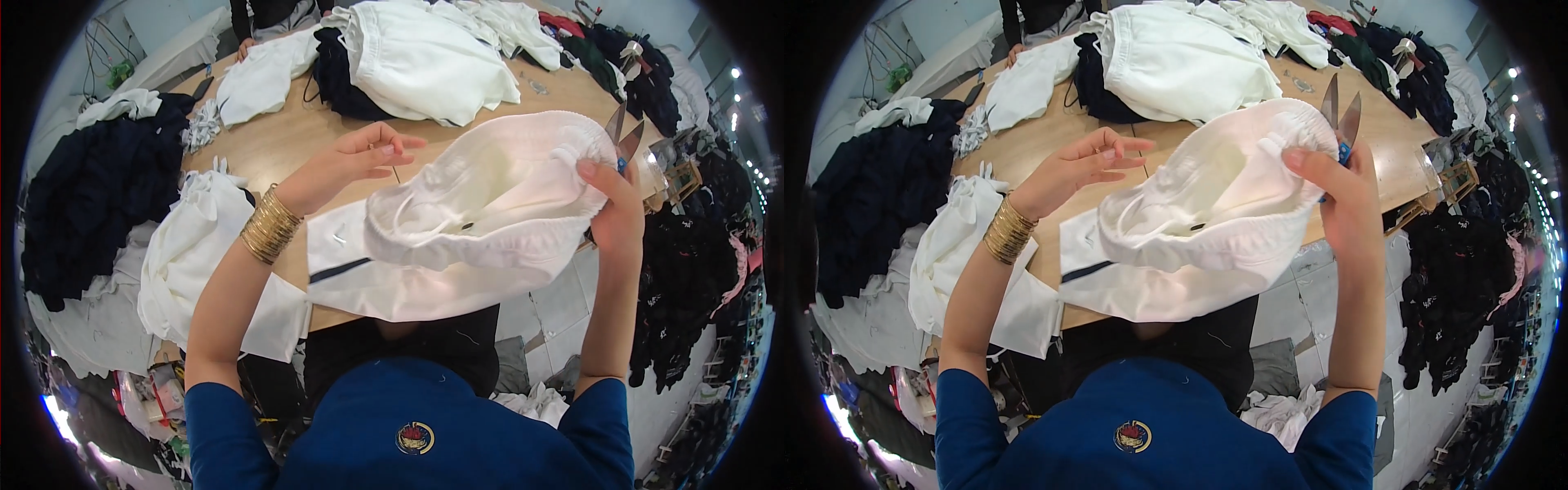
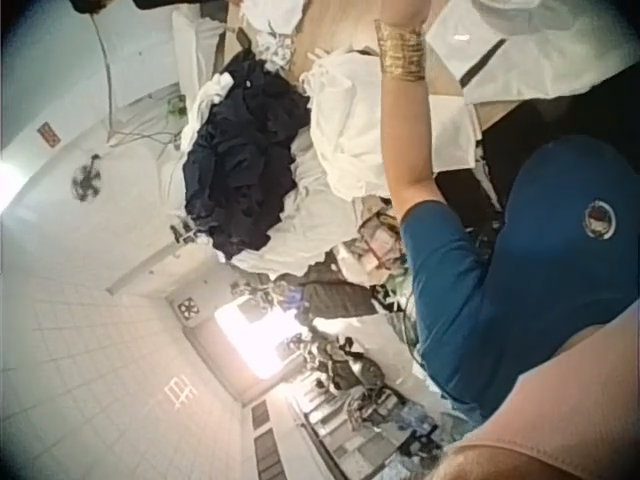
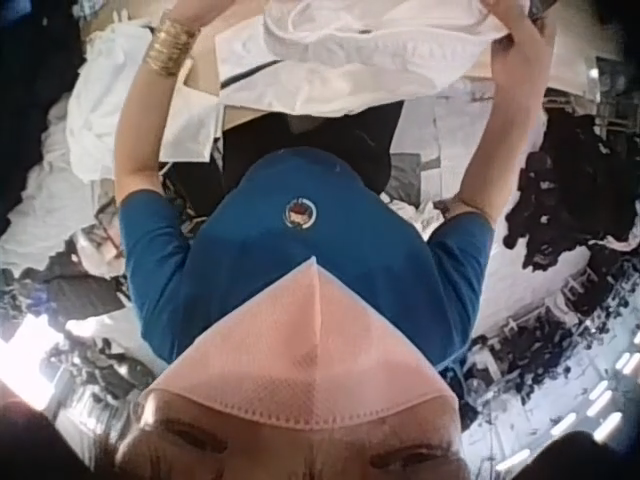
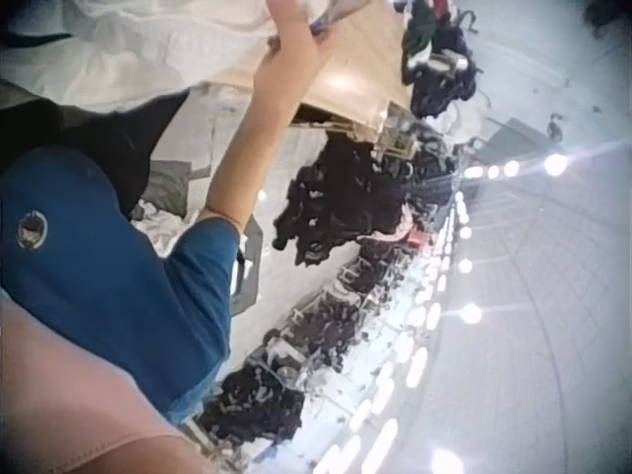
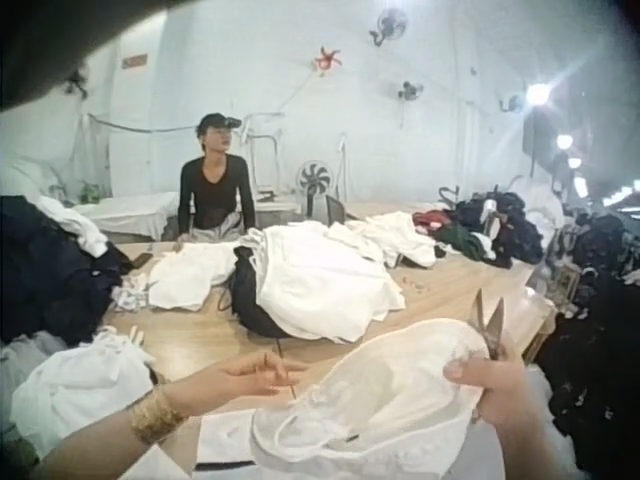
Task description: Trimming excess threads from white athletic shorts using handheld thread snippers.
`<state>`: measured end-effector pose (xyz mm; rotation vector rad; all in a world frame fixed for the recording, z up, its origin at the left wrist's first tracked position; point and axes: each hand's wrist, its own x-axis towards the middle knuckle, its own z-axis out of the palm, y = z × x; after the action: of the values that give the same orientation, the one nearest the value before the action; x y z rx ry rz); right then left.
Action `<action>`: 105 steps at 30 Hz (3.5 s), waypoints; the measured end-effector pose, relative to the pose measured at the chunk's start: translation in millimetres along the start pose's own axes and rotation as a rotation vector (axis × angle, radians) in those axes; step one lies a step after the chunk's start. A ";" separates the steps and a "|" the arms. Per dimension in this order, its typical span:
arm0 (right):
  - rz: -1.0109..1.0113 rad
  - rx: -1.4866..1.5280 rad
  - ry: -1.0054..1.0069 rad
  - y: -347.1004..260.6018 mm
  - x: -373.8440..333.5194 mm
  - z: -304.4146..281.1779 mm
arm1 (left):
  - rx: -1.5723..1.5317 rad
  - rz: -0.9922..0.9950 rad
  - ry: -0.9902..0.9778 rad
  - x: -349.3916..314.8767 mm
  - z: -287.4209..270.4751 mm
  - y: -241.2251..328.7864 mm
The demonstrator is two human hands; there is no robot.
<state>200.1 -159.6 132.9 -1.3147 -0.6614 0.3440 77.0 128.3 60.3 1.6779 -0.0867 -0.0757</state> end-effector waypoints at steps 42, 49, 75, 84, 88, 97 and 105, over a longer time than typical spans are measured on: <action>-0.079 -0.836 -0.122 -94.1 10.7 -48.0 | 0.181 0.039 0.361 -89.2 -17.2 115.2; -0.024 -0.837 -0.132 -95.2 13.4 -51.2 | 0.203 0.059 0.352 -96.2 -32.8 117.9; 0.234 -0.496 0.028 -79.2 26.1 -70.2 | -0.135 0.033 0.355 -88.1 -41.3 124.8; 0.218 -0.400 0.076 -70.8 41.4 -61.6 | -0.118 0.025 0.440 -75.7 -39.0 117.2; 0.231 -0.448 0.061 -65.9 58.9 -57.9 | -0.070 0.045 0.417 -63.4 -37.4 120.1; -0.669 -0.911 0.311 -112.6 85.5 -22.7 | 0.360 0.307 0.649 -17.8 -53.1 148.0; -0.101 -0.668 -0.443 -12.4 -21.0 55.2 | 0.713 0.334 0.839 -54.1 -101.8 58.7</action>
<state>147.9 -132.0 145.5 -1.8481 -1.2870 0.3483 32.8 228.2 129.6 2.2391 0.2711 1.0078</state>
